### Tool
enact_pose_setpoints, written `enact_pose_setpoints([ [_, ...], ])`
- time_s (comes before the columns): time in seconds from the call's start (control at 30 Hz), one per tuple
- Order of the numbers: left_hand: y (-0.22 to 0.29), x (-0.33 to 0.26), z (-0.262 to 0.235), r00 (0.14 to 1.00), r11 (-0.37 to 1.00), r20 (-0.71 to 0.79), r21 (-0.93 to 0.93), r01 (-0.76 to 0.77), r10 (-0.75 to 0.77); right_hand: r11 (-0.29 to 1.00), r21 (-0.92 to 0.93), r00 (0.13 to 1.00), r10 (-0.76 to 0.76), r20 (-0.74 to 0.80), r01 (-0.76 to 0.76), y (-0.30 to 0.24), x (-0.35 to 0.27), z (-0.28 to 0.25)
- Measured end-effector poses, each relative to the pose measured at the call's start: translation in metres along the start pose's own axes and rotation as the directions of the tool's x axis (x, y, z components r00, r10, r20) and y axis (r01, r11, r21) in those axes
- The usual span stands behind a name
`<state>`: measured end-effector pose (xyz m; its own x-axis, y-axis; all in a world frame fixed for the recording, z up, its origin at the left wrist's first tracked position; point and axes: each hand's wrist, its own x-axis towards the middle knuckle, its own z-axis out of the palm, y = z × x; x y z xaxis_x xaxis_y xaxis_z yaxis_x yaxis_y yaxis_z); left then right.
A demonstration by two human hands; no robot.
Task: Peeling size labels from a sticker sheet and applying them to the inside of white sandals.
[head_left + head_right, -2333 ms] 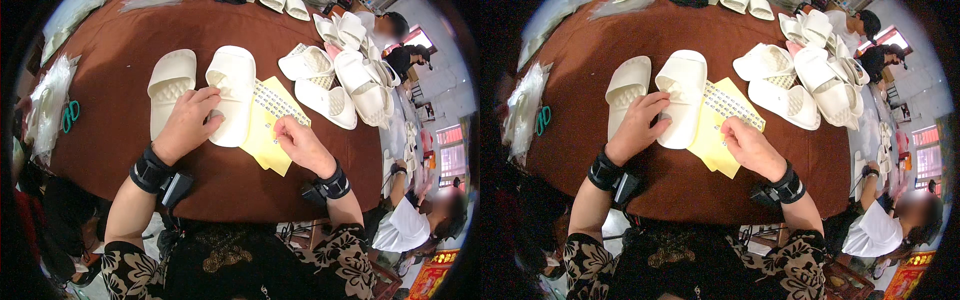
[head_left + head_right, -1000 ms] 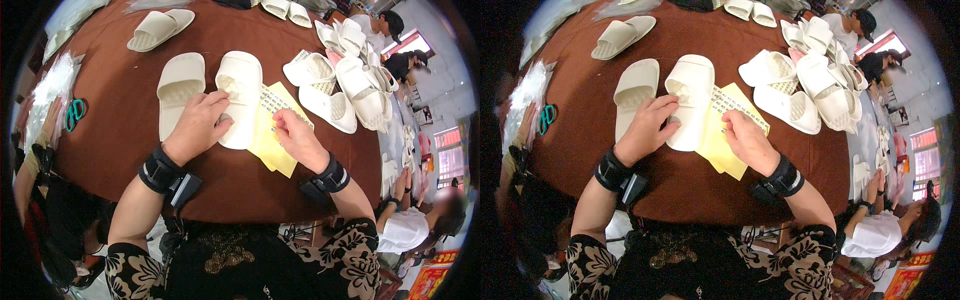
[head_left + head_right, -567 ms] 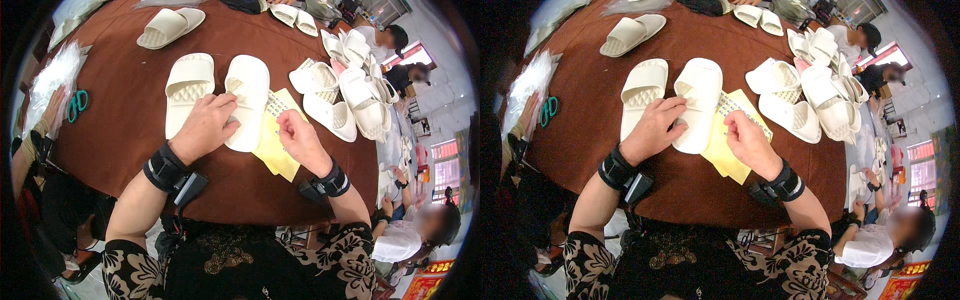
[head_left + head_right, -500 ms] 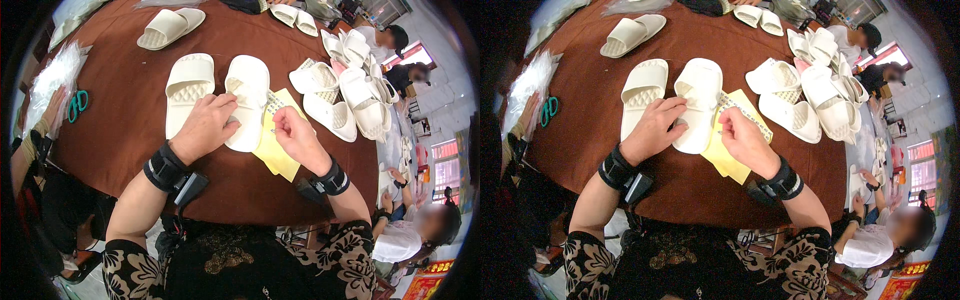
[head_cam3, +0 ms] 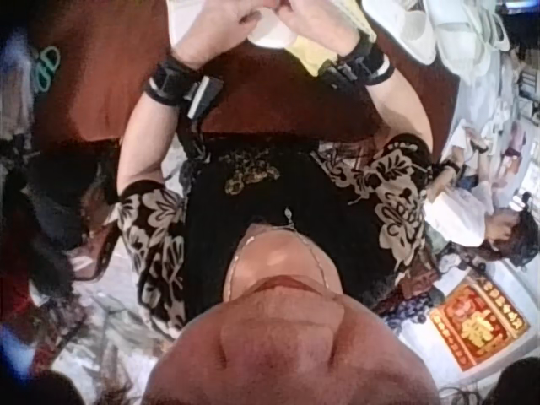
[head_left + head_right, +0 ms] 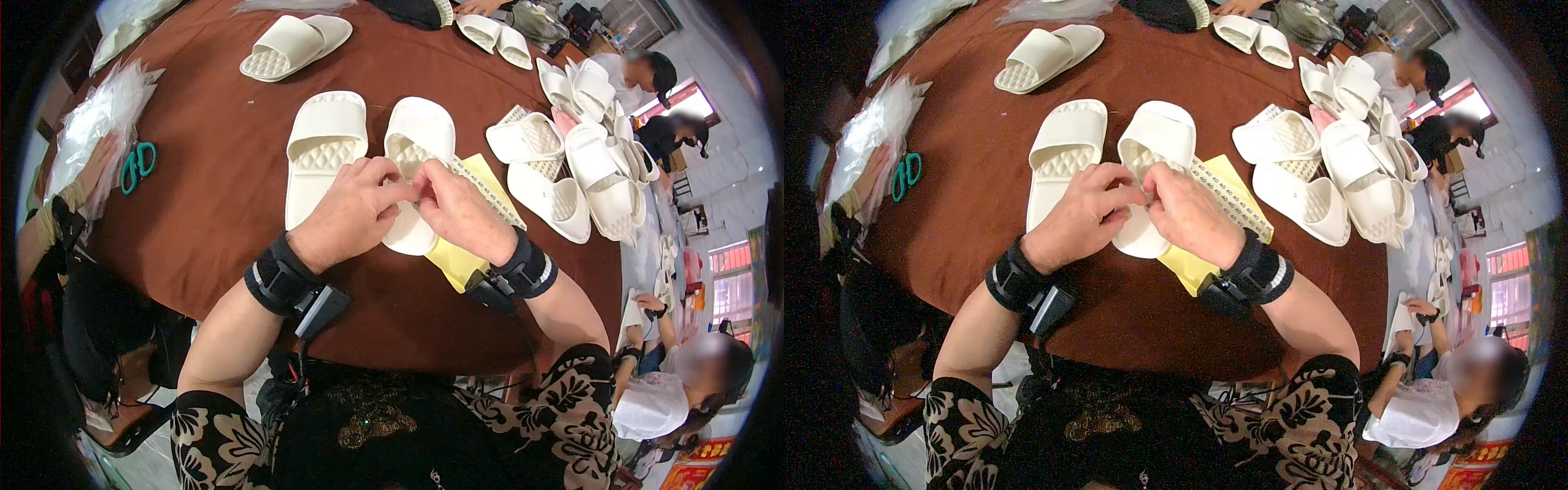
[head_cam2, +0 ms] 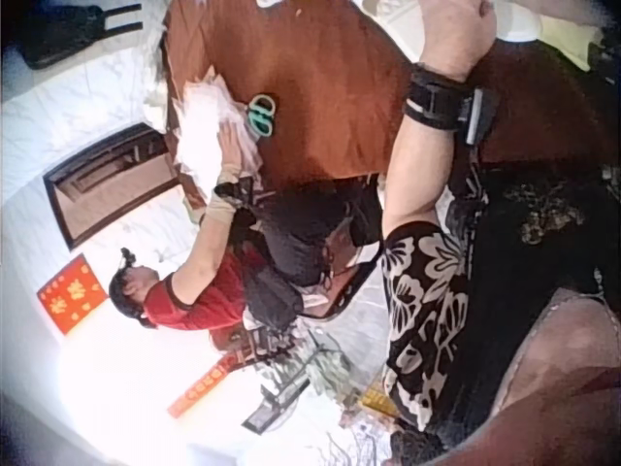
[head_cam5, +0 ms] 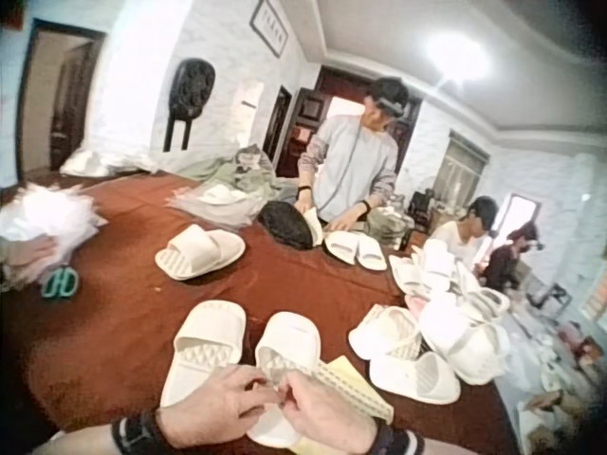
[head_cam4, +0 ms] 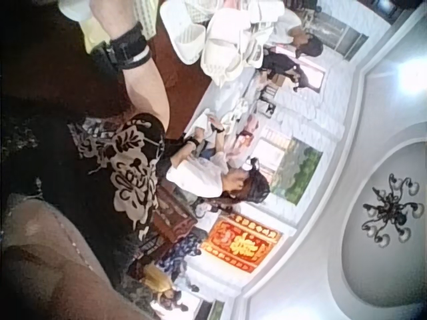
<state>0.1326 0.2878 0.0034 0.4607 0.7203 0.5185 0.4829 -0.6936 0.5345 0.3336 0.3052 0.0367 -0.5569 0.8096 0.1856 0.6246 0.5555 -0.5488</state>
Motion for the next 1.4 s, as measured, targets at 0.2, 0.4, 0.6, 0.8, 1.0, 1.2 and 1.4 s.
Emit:
enact_pose_setpoints([
  [0.2, 0.002, 0.000, -0.003, 0.998, 1.000, 0.058, 0.026, 0.017, -0.018, 0.997, 0.049, 0.999, 0.053, 0.014, -0.053, 0.005, 0.003, -0.002],
  [0.4, 0.000, -0.002, -0.003, 0.999, 0.998, 0.052, 0.065, 0.000, -0.003, 0.954, 0.259, 0.989, 0.149, 0.017, -0.148, 0.001, -0.001, -0.008],
  [0.6, 0.002, 0.000, -0.006, 0.995, 0.997, 0.096, 0.073, -0.004, -0.002, 0.929, 0.307, 0.979, 0.196, 0.062, -0.206, 0.006, -0.005, -0.005],
  [0.8, -0.002, -0.002, -0.008, 0.997, 0.999, 0.074, 0.041, -0.010, 0.007, 0.903, 0.381, 0.980, 0.185, 0.076, -0.200, 0.000, -0.007, -0.009],
  [1.0, 0.001, 0.000, -0.010, 0.997, 1.000, 0.078, 0.013, 0.000, -0.001, 0.949, 0.260, 0.984, 0.171, 0.058, -0.180, -0.003, -0.013, -0.014],
  [1.2, -0.010, 0.004, -0.006, 0.997, 0.998, -0.075, -0.062, 0.021, -0.026, 0.998, 0.031, 0.998, -0.056, -0.012, 0.056, -0.014, -0.033, -0.005],
  [1.4, -0.015, 0.009, -0.026, 0.935, 0.985, -0.310, -0.040, 0.168, -0.172, 0.987, -0.081, 0.985, -0.133, 0.109, 0.142, -0.032, -0.050, -0.015],
])
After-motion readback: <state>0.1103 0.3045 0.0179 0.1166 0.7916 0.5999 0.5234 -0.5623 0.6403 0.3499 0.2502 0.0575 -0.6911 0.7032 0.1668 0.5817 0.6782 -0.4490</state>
